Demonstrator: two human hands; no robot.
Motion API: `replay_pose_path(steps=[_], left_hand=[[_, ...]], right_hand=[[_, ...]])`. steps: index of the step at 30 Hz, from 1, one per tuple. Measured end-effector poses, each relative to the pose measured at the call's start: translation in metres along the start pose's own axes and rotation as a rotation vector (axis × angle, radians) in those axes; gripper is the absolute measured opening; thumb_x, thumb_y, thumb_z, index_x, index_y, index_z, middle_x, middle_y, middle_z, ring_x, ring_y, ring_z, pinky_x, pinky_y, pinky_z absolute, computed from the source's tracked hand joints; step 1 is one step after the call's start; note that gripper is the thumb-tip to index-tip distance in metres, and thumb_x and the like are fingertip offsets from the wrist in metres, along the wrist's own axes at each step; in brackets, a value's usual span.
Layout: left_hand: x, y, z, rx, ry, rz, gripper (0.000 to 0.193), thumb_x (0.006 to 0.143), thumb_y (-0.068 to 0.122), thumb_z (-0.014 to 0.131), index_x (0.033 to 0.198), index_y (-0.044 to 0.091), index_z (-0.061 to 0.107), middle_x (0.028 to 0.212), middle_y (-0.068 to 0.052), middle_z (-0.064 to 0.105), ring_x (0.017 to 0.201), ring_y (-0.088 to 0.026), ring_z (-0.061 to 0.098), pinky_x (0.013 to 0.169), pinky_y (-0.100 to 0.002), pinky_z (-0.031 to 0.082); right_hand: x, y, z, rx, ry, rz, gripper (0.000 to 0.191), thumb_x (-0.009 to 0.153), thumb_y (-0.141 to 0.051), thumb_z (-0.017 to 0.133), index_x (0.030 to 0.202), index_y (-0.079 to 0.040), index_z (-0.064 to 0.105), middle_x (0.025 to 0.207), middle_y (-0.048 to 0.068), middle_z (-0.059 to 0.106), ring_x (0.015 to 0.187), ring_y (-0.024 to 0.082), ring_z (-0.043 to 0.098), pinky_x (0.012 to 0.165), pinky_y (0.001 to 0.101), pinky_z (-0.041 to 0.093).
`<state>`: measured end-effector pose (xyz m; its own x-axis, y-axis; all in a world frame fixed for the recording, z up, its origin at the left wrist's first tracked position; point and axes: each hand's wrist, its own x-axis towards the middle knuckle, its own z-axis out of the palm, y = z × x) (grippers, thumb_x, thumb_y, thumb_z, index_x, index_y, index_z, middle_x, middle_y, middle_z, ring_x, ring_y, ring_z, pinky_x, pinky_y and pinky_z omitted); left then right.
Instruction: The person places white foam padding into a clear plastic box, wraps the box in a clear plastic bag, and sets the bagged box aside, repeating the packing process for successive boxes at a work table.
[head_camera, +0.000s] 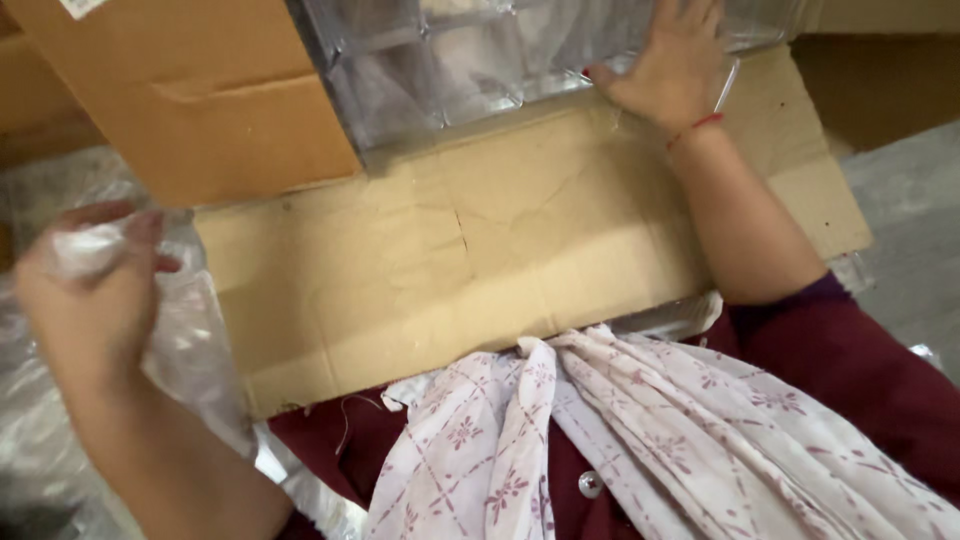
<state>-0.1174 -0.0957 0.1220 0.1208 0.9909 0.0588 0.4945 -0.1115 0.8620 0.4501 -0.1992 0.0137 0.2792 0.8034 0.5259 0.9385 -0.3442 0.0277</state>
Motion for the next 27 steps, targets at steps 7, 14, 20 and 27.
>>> replay_pose_path(steps=[7,14,20,27], left_hand=[[-0.016,0.024,0.134,-0.574,-0.582,0.112,0.055,0.092,0.028,0.081,0.139,0.006,0.062,0.092,-0.003,0.066,0.085,-0.01,0.068,0.06,-0.023,0.047],[-0.012,-0.044,0.261,-1.116,-0.741,-0.15,0.079,0.087,0.038,0.081,0.149,0.006,0.045,0.131,-0.013,0.068,0.124,-0.021,0.065,0.105,-0.033,0.05],[-0.015,-0.054,0.243,-1.443,-0.876,-0.119,0.094,0.081,0.038,0.081,0.155,0.006,0.034,0.143,-0.019,0.057,0.128,-0.032,0.063,0.103,-0.042,0.056],[-0.018,-0.038,0.234,-1.587,-0.927,-0.186,0.095,0.078,0.032,0.071,0.16,0.001,0.033,0.143,-0.03,0.056,0.125,-0.035,0.064,0.095,-0.037,0.056]], right_hand=[[-0.017,-0.047,-0.001,0.421,-0.132,0.016,0.101,0.085,-0.061,0.085,0.151,0.002,0.041,0.148,0.03,0.048,0.136,0.048,0.044,0.115,0.058,0.037],[-0.048,-0.15,-0.025,1.015,-0.209,-0.331,0.114,0.09,-0.054,0.084,0.171,-0.011,0.016,0.175,0.022,0.011,0.163,0.038,0.01,0.136,0.0489,0.015],[-0.059,-0.129,-0.068,1.064,-0.346,-0.504,0.133,0.085,-0.062,0.084,0.168,-0.008,-0.005,0.173,0.024,-0.009,0.163,0.042,-0.006,0.131,0.058,0.007],[-0.098,-0.106,-0.086,0.709,-0.482,-0.622,0.112,0.074,-0.054,0.082,0.165,-0.027,0.022,0.172,0.006,0.014,0.158,0.031,0.025,0.128,0.0531,0.03]])
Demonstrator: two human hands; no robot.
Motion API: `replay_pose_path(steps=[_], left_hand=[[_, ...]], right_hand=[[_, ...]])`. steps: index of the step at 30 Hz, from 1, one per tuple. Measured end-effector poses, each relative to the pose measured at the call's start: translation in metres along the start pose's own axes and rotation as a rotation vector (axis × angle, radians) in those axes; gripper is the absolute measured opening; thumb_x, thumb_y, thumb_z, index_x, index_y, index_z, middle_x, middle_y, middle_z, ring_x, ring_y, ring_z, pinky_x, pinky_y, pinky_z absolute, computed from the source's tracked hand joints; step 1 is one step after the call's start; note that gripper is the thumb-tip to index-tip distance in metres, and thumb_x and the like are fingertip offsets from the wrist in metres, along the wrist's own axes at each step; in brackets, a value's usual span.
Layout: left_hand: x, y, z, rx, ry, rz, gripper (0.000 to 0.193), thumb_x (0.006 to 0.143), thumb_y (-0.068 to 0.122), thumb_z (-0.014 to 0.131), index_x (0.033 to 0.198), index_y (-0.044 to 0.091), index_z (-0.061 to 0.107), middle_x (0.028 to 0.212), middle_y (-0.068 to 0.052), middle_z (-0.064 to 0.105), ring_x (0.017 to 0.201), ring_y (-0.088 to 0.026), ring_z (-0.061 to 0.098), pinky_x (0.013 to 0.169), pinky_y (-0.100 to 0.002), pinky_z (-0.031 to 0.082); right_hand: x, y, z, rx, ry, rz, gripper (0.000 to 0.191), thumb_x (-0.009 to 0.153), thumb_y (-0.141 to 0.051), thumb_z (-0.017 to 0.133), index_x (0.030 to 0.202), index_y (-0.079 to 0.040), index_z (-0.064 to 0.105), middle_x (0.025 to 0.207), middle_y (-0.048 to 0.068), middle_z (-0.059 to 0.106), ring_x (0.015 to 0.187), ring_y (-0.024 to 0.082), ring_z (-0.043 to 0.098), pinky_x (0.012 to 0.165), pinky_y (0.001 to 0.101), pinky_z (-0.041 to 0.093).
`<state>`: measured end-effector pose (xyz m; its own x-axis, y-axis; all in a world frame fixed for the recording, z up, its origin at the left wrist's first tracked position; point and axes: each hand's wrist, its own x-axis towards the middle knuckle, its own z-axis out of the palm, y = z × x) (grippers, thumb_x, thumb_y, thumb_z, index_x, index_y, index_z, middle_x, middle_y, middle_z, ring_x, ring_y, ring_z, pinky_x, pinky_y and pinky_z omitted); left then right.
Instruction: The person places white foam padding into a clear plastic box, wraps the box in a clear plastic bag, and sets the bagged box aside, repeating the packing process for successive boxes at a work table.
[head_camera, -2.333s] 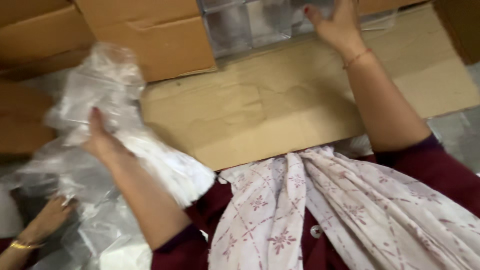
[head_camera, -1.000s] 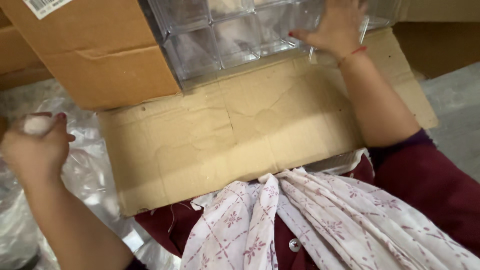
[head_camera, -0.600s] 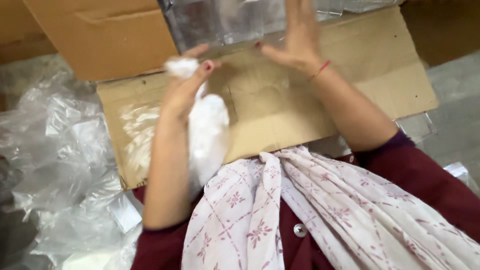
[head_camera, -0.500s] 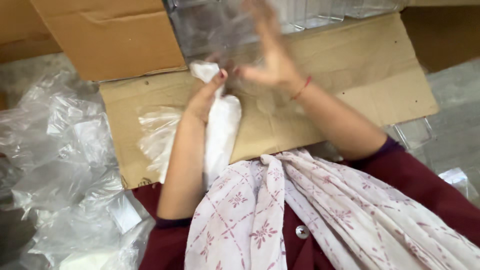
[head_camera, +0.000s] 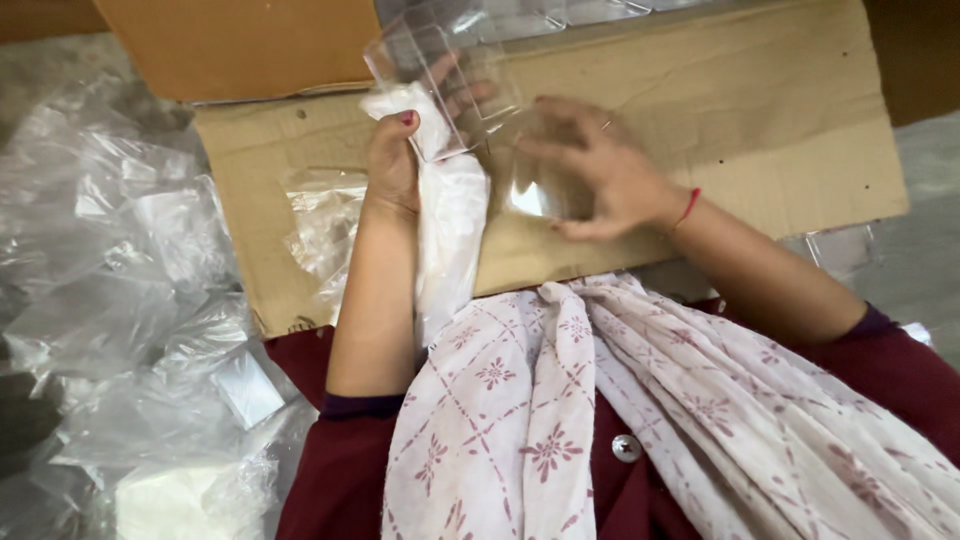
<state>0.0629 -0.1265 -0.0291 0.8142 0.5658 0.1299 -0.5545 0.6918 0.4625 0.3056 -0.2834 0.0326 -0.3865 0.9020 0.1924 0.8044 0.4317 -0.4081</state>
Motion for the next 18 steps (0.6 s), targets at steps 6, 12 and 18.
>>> replay_pose_path(steps=[6,12,18], left_hand=[[-0.004,-0.011,-0.04,0.0,-0.081,-0.021,0.081,0.077,0.022,0.068,0.15,-0.002,0.039,0.131,-0.023,0.06,0.102,-0.029,0.062,0.088,-0.037,0.057],[-0.012,-0.03,-0.062,0.625,0.143,0.035,0.099,0.067,0.019,0.087,0.153,-0.004,0.043,0.141,-0.012,0.059,0.12,-0.016,0.064,0.103,-0.029,0.054],[-0.023,-0.019,-0.033,0.21,0.032,-0.124,0.136,0.056,0.041,0.101,0.164,0.013,0.024,0.141,-0.016,0.059,0.082,-0.013,0.047,0.07,-0.03,0.042]], right_hand=[[0.023,0.016,-0.017,0.836,0.295,0.061,0.104,0.09,-0.057,0.067,0.17,-0.013,0.017,0.175,0.013,0.011,0.16,0.025,0.023,0.121,0.0406,0.03],[0.057,-0.006,0.021,0.582,0.407,0.104,0.081,0.092,-0.046,0.065,0.159,-0.012,0.036,0.166,0.008,0.028,0.158,0.024,0.023,0.13,0.0406,0.019],[0.062,0.008,0.016,1.513,0.519,0.059,0.077,0.092,-0.05,0.067,0.152,-0.01,0.04,0.159,0.012,0.035,0.141,0.031,0.037,0.115,0.0504,0.044]])
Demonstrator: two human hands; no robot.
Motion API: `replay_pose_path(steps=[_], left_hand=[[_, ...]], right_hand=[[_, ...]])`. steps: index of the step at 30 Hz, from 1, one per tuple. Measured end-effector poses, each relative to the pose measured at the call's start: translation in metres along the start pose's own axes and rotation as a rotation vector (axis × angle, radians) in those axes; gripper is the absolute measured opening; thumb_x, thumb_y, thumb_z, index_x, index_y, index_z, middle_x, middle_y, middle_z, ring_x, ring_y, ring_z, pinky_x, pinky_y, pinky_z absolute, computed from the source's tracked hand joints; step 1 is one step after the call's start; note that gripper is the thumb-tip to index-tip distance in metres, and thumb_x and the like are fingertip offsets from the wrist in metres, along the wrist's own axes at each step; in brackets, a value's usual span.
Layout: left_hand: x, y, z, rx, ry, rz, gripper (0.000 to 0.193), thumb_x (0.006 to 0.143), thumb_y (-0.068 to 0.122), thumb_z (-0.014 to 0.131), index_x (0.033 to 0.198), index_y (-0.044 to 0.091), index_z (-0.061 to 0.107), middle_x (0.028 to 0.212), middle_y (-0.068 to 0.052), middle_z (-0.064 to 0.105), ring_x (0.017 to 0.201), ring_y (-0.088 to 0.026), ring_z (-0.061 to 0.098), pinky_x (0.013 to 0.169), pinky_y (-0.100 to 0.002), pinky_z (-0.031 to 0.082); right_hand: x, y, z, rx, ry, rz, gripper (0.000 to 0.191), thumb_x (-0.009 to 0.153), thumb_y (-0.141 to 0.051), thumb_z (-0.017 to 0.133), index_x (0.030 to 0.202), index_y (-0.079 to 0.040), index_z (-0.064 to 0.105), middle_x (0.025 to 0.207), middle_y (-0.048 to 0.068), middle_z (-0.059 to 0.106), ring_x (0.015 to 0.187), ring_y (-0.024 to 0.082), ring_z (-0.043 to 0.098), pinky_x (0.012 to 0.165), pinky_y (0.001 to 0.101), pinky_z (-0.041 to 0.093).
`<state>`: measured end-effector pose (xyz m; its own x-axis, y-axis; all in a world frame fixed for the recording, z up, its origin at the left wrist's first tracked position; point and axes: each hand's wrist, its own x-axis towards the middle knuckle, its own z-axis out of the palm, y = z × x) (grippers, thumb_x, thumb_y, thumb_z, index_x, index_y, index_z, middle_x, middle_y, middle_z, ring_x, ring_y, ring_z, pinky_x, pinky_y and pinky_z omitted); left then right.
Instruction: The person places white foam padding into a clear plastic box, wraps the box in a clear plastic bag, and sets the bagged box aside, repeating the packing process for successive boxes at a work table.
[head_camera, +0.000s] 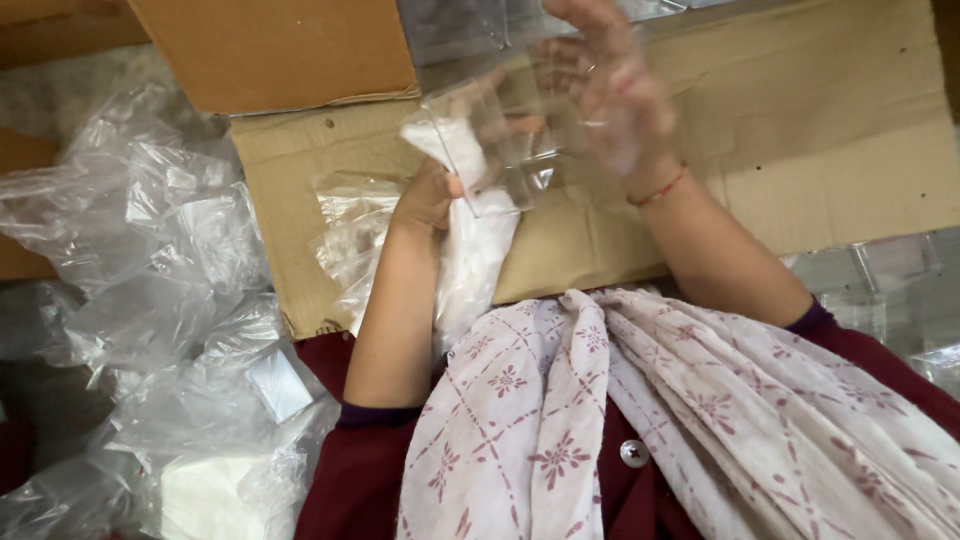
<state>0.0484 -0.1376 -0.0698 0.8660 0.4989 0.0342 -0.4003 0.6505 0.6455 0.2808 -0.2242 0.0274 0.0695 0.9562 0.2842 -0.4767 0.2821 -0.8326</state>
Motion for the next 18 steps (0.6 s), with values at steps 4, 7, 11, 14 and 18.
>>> replay_pose_path(steps=[4,7,11,14,18], left_hand=[[0.0,0.005,0.003,0.112,0.127,-0.036,0.135,0.056,0.033,0.101,0.164,0.001,0.027,0.143,-0.015,0.055,0.108,-0.023,0.049,0.09,-0.038,0.044],[0.005,0.0,-0.01,0.265,0.11,0.003,0.127,0.059,0.03,0.099,0.16,-0.004,0.031,0.145,-0.01,0.053,0.131,-0.02,0.054,0.112,-0.033,0.045],[0.007,-0.006,-0.025,0.313,0.072,-0.001,0.123,0.059,0.027,0.099,0.158,-0.003,0.031,0.149,-0.009,0.054,0.136,-0.016,0.054,0.117,-0.03,0.045],[0.005,-0.006,-0.026,0.266,0.138,-0.034,0.117,0.06,0.026,0.099,0.155,-0.003,0.036,0.128,-0.01,0.055,0.11,-0.018,0.058,0.091,-0.033,0.05],[0.001,-0.003,-0.021,0.008,0.097,0.0,0.113,0.053,0.034,0.1,0.146,0.01,0.039,0.122,-0.007,0.066,0.083,-0.015,0.061,0.066,-0.027,0.052]], right_hand=[[0.004,-0.005,-0.021,0.2,-0.061,0.068,0.075,0.095,-0.048,0.066,0.155,-0.01,0.039,0.158,0.014,0.043,0.132,0.029,0.046,0.114,0.0426,0.042],[0.003,0.005,-0.024,0.056,-0.086,0.087,0.078,0.097,-0.045,0.067,0.16,-0.008,0.036,0.157,0.01,0.041,0.134,0.025,0.047,0.116,0.0402,0.042],[0.001,0.013,-0.019,0.068,-0.158,0.154,0.082,0.097,-0.042,0.069,0.163,-0.011,0.032,0.162,0.006,0.036,0.131,0.022,0.047,0.109,0.0415,0.047],[0.002,0.005,-0.02,0.207,-0.129,0.174,0.076,0.097,-0.041,0.068,0.16,-0.012,0.036,0.156,0.006,0.038,0.123,0.021,0.048,0.1,0.0417,0.046],[0.005,-0.007,-0.028,0.413,-0.167,0.161,0.068,0.099,-0.042,0.066,0.154,-0.012,0.04,0.157,0.009,0.042,0.128,0.022,0.05,0.11,0.0429,0.045]])
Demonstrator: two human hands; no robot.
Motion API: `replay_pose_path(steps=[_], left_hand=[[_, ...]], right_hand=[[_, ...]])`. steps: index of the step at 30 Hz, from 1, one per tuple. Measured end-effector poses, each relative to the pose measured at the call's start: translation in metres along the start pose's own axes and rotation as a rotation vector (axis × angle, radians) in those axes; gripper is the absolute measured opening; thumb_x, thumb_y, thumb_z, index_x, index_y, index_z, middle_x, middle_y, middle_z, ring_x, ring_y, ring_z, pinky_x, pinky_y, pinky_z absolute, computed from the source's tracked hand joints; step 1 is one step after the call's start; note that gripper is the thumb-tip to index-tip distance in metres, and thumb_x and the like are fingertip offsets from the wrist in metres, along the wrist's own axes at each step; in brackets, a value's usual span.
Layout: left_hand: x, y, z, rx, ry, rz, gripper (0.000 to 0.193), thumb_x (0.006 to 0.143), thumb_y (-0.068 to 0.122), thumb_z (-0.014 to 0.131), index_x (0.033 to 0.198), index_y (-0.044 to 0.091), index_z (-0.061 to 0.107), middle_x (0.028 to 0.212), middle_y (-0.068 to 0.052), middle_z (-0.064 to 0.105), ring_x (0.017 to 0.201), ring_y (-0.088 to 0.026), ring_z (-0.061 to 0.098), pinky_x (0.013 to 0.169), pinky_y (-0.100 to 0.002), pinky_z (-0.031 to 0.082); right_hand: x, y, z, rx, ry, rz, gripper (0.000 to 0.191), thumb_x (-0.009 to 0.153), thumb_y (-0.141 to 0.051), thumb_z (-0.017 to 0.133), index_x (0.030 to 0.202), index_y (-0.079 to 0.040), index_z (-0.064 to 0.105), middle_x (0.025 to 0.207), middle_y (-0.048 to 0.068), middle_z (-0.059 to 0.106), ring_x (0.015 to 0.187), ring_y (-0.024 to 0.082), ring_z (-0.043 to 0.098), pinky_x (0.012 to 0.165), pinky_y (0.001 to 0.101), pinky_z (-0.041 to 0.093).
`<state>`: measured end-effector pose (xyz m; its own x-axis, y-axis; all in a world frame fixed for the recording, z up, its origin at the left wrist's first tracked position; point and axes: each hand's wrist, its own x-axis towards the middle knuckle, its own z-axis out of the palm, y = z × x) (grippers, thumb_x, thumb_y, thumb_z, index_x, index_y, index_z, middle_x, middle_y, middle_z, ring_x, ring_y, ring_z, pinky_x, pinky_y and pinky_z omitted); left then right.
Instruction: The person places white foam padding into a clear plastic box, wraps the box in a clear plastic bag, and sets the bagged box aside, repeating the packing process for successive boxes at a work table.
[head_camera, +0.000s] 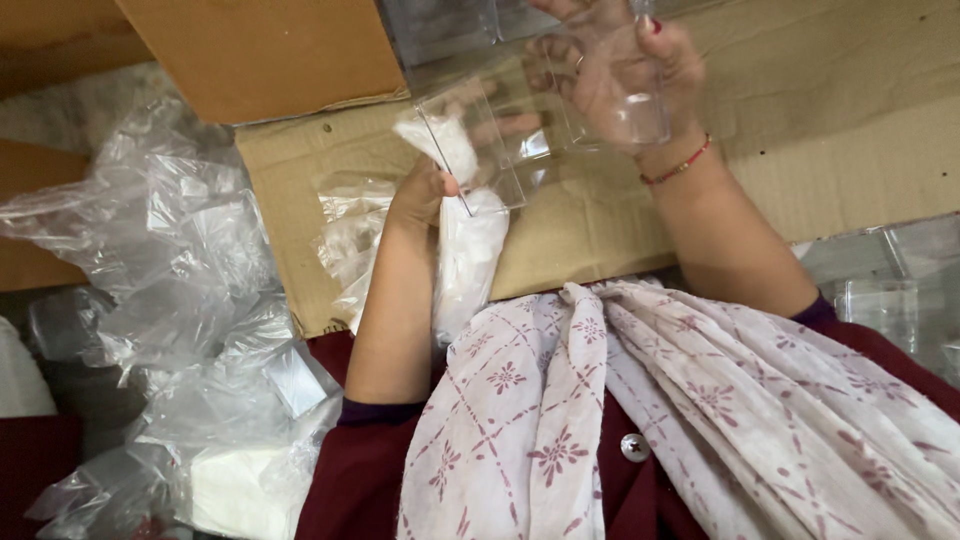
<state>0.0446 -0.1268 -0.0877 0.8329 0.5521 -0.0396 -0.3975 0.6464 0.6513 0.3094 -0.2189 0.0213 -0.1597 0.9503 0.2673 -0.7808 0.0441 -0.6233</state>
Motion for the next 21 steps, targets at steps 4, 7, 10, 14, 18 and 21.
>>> replay_pose_path(steps=[4,7,10,14,18,21], left_hand=[[0.002,-0.003,-0.007,0.206,0.035,-0.033,0.104,0.067,0.028,0.099,0.15,-0.002,0.044,0.108,-0.007,0.058,0.088,-0.017,0.058,0.071,-0.03,0.049],[0.005,-0.002,-0.004,0.283,0.026,-0.002,0.106,0.068,0.031,0.098,0.152,-0.004,0.045,0.122,-0.01,0.062,0.103,-0.018,0.06,0.087,-0.032,0.05],[0.006,0.006,0.014,0.317,-0.066,0.015,0.107,0.069,0.034,0.098,0.153,-0.004,0.044,0.142,-0.011,0.061,0.133,-0.022,0.058,0.114,-0.036,0.048],[0.005,0.021,0.048,0.337,-0.194,0.024,0.112,0.069,0.039,0.097,0.157,0.001,0.04,0.153,-0.018,0.058,0.145,-0.028,0.052,0.128,-0.043,0.043],[0.005,0.029,0.065,0.351,-0.207,0.019,0.114,0.069,0.039,0.099,0.159,0.003,0.037,0.154,-0.019,0.055,0.147,-0.031,0.053,0.127,-0.046,0.044],[0.006,0.025,0.056,0.33,-0.239,0.022,0.119,0.069,0.042,0.098,0.16,0.008,0.03,0.156,-0.018,0.054,0.147,-0.029,0.053,0.126,-0.045,0.045]], right_hand=[[0.001,0.012,-0.003,-0.119,-0.032,-0.044,0.067,0.101,-0.039,0.066,0.157,-0.014,0.039,0.158,0.007,0.041,0.133,0.021,0.049,0.115,0.0422,0.042],[0.001,0.024,-0.005,-0.223,-0.017,-0.043,0.073,0.101,-0.038,0.067,0.162,-0.016,0.034,0.164,0.006,0.038,0.134,0.021,0.048,0.114,0.0426,0.041],[0.0,0.025,-0.008,-0.189,-0.022,-0.04,0.071,0.101,-0.038,0.065,0.162,-0.016,0.037,0.162,0.006,0.041,0.132,0.022,0.049,0.112,0.0431,0.043],[-0.002,0.015,-0.008,-0.081,-0.062,-0.027,0.055,0.106,-0.037,0.063,0.152,-0.012,0.046,0.154,0.007,0.045,0.134,0.021,0.049,0.112,0.0447,0.044],[-0.003,0.011,-0.001,-0.095,-0.049,-0.008,0.056,0.104,-0.038,0.062,0.152,-0.013,0.047,0.158,0.008,0.045,0.136,0.021,0.048,0.113,0.0498,0.045],[-0.005,0.009,0.004,-0.116,-0.048,-0.004,0.059,0.103,-0.04,0.062,0.154,-0.015,0.045,0.157,0.008,0.044,0.135,0.022,0.048,0.112,0.0491,0.044]])
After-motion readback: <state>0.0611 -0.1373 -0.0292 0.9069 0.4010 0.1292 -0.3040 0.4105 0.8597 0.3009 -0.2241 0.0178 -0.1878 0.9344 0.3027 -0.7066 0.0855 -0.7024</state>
